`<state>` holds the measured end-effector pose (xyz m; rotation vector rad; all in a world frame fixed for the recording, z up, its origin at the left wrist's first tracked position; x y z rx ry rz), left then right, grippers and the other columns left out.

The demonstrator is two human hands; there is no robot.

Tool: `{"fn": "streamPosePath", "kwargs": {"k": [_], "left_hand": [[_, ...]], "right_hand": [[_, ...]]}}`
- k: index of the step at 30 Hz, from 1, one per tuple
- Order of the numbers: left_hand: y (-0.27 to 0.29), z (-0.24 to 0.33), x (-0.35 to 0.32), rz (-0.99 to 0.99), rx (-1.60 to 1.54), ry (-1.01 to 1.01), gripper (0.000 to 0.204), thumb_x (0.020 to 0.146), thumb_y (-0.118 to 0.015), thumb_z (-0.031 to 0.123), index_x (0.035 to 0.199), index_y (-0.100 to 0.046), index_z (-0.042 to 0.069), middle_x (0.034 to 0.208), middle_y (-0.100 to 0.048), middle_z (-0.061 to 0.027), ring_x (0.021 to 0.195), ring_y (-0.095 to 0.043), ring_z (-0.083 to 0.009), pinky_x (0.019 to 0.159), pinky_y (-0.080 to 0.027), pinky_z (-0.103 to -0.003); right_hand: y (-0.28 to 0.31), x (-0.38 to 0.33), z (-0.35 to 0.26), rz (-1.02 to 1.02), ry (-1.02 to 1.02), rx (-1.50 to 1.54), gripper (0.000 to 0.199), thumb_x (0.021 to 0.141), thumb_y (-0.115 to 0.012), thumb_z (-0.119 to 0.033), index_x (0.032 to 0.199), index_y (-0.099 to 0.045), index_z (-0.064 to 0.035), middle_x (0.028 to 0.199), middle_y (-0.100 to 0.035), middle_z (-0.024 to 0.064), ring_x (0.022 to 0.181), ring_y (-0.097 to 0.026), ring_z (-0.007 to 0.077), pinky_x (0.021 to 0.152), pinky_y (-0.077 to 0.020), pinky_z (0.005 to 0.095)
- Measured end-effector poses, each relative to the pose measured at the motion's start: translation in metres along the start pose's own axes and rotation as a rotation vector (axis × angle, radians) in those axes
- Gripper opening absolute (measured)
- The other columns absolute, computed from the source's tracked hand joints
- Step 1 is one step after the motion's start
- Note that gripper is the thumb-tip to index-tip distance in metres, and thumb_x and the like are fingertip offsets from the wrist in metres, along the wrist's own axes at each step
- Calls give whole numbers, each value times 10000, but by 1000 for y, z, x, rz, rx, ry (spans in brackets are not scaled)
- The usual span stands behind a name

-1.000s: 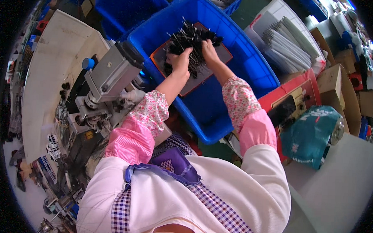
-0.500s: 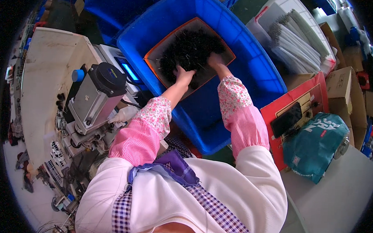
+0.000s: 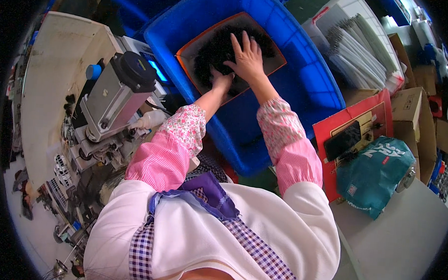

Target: Assemble and trim false eyelash strips using a specialized industrial machine and pliers.

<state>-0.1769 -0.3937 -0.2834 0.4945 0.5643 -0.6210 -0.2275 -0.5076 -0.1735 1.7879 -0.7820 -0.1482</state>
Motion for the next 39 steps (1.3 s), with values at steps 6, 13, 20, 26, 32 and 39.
{"fn": "streamPosePath", "kwargs": {"k": [6, 13, 20, 26, 32, 39], "left_hand": [[12, 31, -41, 18, 11, -36, 927, 751, -612, 80, 1483, -45, 76, 1428, -137, -360, 1315, -284, -471, 1087, -301, -449], [82, 92, -247, -716, -137, -557, 384, 899, -592, 106, 1262, -523, 0, 1074, -633, -75, 971, -598, -139, 900, -471, -299], [306, 31, -324, -162, 61, -641, 264, 922, -551, 109, 1160, -606, 10, 1075, -663, -118, 975, -648, -180, 855, -506, -298], [425, -72, -357, 327, -296, -488, 221, 910, -536, 44, 1113, -620, 14, 1021, -661, -127, 910, -647, -243, 823, -501, -306], [510, -118, -378, 872, 366, -774, 281, 830, -508, -65, 1080, -614, 9, 1027, -621, -128, 953, -564, -323, 862, -446, -386], [529, -156, -376, 1147, 484, -677, 353, 750, -574, -79, 1088, -611, 16, 1071, -610, -115, 987, -553, -325, 893, -428, -420]], "right_hand": [[-87, 7, -1, -27, 39, -159, 721, 850, -595, -399, 1469, -236, -305, 1503, -238, 161, 1293, -290, 494, 1087, -197, 583], [-66, 3, -21, 85, 123, -28, 708, 822, -658, -337, 1443, -320, -309, 1455, -303, 227, 1249, -390, 447, 1022, -277, 586], [98, 42, -24, 321, 28, 498, 388, 850, -652, -50, 1223, -550, -25, 1134, -611, 141, 983, -600, 241, 845, -494, 335], [228, 95, -340, -98, 437, 659, 249, 904, -596, -126, 1143, -613, -57, 1050, -657, 51, 916, -604, 120, 783, -488, 267], [23, 124, -497, -703, 1170, -199, 543, 759, -669, -170, 1250, -459, -72, 1003, -613, 155, 853, -629, 272, 708, -522, 375], [-112, 144, -525, -957, 788, -645, 507, 694, -647, -148, 1177, -515, -67, 752, -639, 128, 657, -635, 259, 530, -479, 402]]}}
Point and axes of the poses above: each hand's wrist, its own x-axis towards the middle knuckle, its own y-axis out of the back of the hand, z = x × y, the point moved 8 cm from there along x, towards the middle knuckle
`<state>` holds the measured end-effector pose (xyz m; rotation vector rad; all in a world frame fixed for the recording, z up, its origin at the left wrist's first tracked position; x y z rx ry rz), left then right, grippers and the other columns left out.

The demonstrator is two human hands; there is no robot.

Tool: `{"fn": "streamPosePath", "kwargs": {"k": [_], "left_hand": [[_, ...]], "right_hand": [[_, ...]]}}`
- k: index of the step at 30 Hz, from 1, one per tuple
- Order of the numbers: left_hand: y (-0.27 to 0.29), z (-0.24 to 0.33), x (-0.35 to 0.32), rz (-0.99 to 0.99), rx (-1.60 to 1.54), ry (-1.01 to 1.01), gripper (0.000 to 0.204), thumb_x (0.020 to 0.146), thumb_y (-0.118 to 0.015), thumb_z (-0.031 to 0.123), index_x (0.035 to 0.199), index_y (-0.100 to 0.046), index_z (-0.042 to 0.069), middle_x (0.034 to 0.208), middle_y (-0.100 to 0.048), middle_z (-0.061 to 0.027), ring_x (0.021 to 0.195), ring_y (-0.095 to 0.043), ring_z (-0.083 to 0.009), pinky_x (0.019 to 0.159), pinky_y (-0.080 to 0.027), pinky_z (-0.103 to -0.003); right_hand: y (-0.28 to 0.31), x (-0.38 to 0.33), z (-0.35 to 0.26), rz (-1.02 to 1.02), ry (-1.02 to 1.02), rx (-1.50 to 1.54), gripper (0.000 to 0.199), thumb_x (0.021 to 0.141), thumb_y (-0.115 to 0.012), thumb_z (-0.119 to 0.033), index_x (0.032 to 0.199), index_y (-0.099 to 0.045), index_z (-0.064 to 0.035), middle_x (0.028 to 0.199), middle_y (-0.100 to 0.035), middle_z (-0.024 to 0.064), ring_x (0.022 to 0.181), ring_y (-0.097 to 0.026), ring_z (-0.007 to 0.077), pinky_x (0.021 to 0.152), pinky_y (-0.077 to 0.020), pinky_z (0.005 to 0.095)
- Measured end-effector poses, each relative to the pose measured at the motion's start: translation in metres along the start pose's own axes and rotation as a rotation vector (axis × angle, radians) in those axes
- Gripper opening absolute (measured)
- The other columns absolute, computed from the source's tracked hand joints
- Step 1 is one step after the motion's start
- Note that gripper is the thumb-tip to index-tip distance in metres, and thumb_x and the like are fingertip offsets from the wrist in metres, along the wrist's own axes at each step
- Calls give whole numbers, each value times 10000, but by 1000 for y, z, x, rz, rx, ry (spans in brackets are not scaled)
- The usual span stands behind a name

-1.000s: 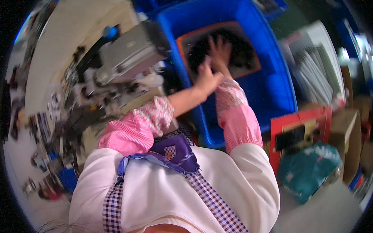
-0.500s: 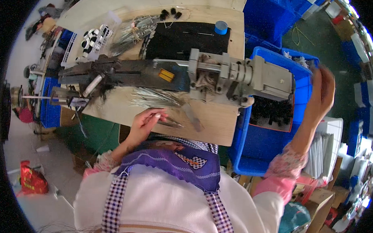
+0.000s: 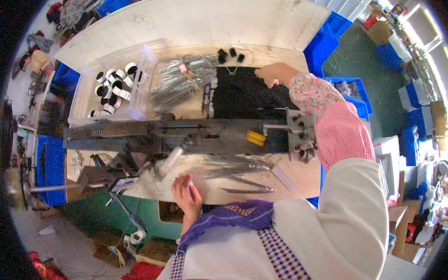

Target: Assemble and trim false eyelash strips using a specialized industrial machine and pliers.

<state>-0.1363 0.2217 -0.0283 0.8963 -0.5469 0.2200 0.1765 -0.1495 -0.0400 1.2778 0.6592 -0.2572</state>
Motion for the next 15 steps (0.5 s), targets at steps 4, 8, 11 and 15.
{"fn": "streamPosePath", "kwargs": {"k": [4, 8, 11, 15], "left_hand": [[-1, -2, 1, -55, -23, 43, 368, 714, -599, -52, 1064, -636, 56, 1057, -634, -74, 973, -582, -296, 868, -447, -398], [-2, 1, 0, -83, -48, 0, 353, 726, -599, -26, 1062, -645, 75, 1041, -642, -89, 963, -596, -305, 839, -461, -413], [-4, -2, -7, -102, -23, 12, 310, 762, -594, -42, 1052, -632, 59, 1019, -638, -100, 923, -595, -296, 786, -467, -402], [-9, -13, -12, -110, -14, 49, 378, 734, -596, -25, 1094, -643, 82, 1043, -639, -117, 920, -603, -322, 797, -479, -427]], "right_hand": [[34, 13, 8, 61, 62, 642, 283, 762, -619, -206, 978, -543, -39, 702, -622, 82, 557, -580, 167, 471, -453, 324], [63, 61, 12, 345, -18, 669, 746, 755, -674, -510, 1249, -452, 4, 1001, -602, 210, 951, -598, 283, 812, -489, 412], [78, 64, -42, 374, -88, 438, 973, 714, -693, -599, 1412, -299, -47, 1231, -482, 279, 1180, -483, 382, 977, -417, 463], [74, 94, -46, 321, -36, 413, 1006, 688, -757, -528, 1460, -238, -144, 1364, -340, 306, 1262, -376, 455, 1011, -379, 516]]}}
Point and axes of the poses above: each hand's wrist, its own x-axis towards the middle knuckle, its own y-axis out of the back of the hand, z = x × y, the point moved 8 cm from there along x, towards the middle knuckle
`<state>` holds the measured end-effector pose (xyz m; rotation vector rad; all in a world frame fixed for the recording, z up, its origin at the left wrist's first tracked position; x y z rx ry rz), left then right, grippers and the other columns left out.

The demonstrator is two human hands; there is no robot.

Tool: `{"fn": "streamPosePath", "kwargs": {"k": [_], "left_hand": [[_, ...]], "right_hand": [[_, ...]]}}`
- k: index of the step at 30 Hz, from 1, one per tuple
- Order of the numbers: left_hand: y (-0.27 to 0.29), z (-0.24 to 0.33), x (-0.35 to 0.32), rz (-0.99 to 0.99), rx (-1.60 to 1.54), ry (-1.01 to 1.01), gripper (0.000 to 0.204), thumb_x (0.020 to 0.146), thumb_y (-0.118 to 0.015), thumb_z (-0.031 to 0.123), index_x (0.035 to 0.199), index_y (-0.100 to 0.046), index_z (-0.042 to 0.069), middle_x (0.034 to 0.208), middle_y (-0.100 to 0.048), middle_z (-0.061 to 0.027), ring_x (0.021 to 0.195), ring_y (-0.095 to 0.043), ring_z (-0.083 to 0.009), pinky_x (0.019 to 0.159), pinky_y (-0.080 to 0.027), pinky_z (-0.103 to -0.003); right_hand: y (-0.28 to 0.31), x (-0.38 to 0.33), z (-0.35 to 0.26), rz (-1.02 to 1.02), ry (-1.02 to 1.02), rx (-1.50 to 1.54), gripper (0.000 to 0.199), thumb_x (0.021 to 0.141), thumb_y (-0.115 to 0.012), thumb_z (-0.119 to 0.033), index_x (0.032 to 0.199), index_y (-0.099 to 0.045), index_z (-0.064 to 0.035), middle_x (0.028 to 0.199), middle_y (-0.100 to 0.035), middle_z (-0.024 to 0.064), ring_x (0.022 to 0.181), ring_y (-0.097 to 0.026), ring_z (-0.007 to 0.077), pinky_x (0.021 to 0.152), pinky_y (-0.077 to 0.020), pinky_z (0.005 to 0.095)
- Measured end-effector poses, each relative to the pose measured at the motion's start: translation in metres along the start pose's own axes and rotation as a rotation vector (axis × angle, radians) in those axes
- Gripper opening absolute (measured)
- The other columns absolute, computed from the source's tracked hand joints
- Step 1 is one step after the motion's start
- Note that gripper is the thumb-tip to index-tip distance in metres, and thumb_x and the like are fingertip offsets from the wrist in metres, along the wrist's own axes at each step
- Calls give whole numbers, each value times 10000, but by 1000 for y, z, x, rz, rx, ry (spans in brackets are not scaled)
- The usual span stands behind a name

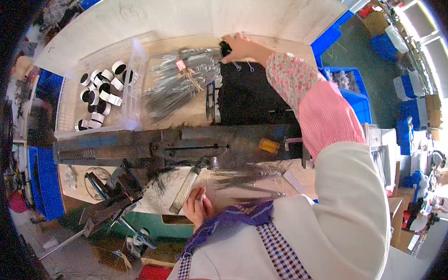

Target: Assemble and trim false eyelash strips using a specialized industrial machine and pliers.

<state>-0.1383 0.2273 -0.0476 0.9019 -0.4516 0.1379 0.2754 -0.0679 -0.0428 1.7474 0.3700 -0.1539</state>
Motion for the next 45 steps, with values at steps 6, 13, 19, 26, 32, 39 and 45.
{"fn": "streamPosePath", "kwargs": {"k": [6, 13, 19, 26, 32, 39, 45], "left_hand": [[4, 20, 19, -24, -28, 5, 329, 770, -565, -66, 1068, -633, 57, 1036, -637, -100, 909, -595, -284, 785, -475, -369], [1, 16, 21, 18, 6, -42, 283, 789, -568, -49, 1037, -652, 57, 1036, -649, -93, 909, -597, -280, 780, -489, -371], [4, 16, 22, -13, 59, -81, 288, 774, -581, -42, 1036, -640, 59, 1043, -643, -77, 906, -612, -279, 782, -487, -380], [4, 23, 22, -24, 70, -67, 292, 753, -581, -73, 1022, -636, 26, 1033, -633, -91, 912, -582, -290, 792, -474, -382], [-4, 26, 17, 0, 80, -185, 267, 793, -548, -73, 1028, -636, 19, 1008, -641, -113, 905, -581, -301, 783, -470, -390], [-5, 26, 18, 34, 72, -125, 199, 863, -545, 9, 1025, -658, 36, 1024, -637, -125, 952, -558, -312, 816, -429, -418], [-12, 37, 18, -10, 173, -247, 179, 873, -516, 13, 1004, -638, 13, 1015, -609, -148, 958, -540, -332, 835, -410, -449]], "right_hand": [[7, 9, 16, 18, 134, 373, 769, 768, -589, -19, 1439, -247, -175, 797, -573, 109, 574, -531, 181, 518, -444, 334], [65, -85, 41, -17, 365, 12, 531, 756, -587, -88, 1265, -442, -59, 827, -566, 89, 712, -543, 175, 650, -466, 326], [-14, -191, 31, -437, 518, -92, 606, 717, -633, -87, 1288, -437, -36, 1238, -519, 222, 1154, -507, 367, 937, -432, 464], [-46, -190, 14, -622, 322, -250, 507, 707, -664, -95, 1164, -469, 4, 956, -607, 198, 948, -596, 367, 779, -477, 453], [135, -244, 69, 338, 379, 188, 389, 778, -631, -147, 1101, -508, 30, 840, -621, 124, 781, -587, 256, 715, -467, 357], [144, -516, 281, 1150, -252, 795, 426, 797, -701, -144, 1171, -513, -69, 796, -589, 24, 692, -558, 143, 608, -469, 311], [-128, -574, 382, 1152, -742, 958, 365, 776, -689, -60, 1093, -514, -10, 913, -613, 130, 876, -573, 206, 763, -472, 364]]}}
Point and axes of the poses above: each hand's wrist, its own x-axis towards the middle knuckle, its own y-axis out of the back of the hand, z = x × y, the point moved 8 cm from there along x, towards the middle knuckle
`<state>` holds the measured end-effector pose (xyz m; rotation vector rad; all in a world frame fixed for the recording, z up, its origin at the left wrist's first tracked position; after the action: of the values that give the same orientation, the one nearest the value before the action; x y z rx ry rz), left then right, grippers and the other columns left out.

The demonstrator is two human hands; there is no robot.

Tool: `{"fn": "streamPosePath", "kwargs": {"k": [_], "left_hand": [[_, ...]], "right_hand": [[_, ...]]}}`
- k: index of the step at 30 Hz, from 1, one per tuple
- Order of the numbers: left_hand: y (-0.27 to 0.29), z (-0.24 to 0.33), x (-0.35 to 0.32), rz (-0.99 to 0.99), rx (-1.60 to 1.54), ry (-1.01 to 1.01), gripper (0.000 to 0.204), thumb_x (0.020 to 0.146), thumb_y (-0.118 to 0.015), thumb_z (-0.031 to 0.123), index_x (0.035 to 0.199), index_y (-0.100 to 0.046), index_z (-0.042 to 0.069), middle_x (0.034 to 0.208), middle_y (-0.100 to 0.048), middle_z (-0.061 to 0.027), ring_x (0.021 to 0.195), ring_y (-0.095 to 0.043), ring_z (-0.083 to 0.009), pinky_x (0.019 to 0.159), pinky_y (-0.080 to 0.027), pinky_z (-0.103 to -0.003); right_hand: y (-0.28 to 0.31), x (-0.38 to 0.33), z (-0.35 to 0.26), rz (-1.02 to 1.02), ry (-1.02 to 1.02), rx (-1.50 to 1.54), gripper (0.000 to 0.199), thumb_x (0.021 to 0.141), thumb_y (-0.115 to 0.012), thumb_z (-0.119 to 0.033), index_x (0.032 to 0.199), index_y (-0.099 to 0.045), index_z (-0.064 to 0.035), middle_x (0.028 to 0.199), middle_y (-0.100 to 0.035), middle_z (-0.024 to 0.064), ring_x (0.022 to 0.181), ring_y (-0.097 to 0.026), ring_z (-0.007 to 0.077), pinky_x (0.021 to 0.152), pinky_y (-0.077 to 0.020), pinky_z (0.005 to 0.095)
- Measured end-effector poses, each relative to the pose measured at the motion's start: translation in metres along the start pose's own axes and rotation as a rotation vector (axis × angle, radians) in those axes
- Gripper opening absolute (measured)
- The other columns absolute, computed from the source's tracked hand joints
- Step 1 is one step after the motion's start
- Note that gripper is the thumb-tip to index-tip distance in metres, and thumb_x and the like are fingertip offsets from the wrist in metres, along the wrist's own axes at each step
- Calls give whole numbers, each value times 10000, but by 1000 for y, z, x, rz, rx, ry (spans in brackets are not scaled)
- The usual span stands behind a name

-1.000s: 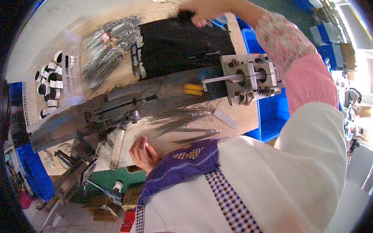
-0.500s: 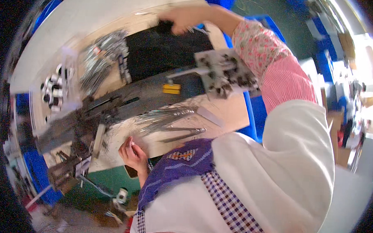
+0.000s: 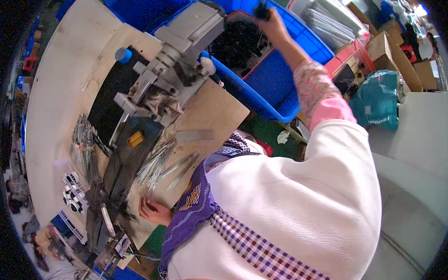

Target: Assemble and trim false eyelash strips using a specialized industrial machine and pliers.

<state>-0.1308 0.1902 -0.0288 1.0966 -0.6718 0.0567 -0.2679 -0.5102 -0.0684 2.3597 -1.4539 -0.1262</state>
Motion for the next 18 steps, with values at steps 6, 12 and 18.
{"fn": "streamPosePath", "kwargs": {"k": [6, 12, 18], "left_hand": [[-2, -11, -9, -32, 36, 42, 184, 889, -493, 34, 1015, -624, 9, 1039, -585, -159, 985, -523, -334, 851, -397, -450], [-3, -10, -6, -35, 45, 69, 193, 887, -483, 37, 1022, -617, 6, 1029, -572, -170, 996, -503, -338, 852, -391, -455], [-4, -12, -5, -77, 134, 93, 199, 891, -468, 31, 1034, -604, 9, 1040, -549, -174, 1001, -487, -344, 842, -385, -459]], "right_hand": [[-107, -55, 134, -91, -54, 18, 476, 751, -708, -33, 1153, -455, -47, 1025, -627, 176, 997, -597, 270, 857, -458, 347], [-162, -83, 175, -247, -80, -154, 540, 738, -630, -55, 1218, -383, -64, 1017, -581, 288, 1029, -547, 443, 858, -441, 480], [-172, -58, 169, -192, -4, -219, 506, 774, -663, -111, 1192, -390, -32, 1028, -582, 266, 1016, -557, 429, 841, -461, 448]]}}
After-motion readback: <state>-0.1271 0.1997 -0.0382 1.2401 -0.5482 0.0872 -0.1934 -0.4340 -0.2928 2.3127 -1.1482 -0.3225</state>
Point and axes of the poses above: each hand's wrist, its own x-axis towards the middle knuckle, its own y-axis out of the back of the hand, z = x × y, the point moved 8 cm from there along x, towards the middle knuckle
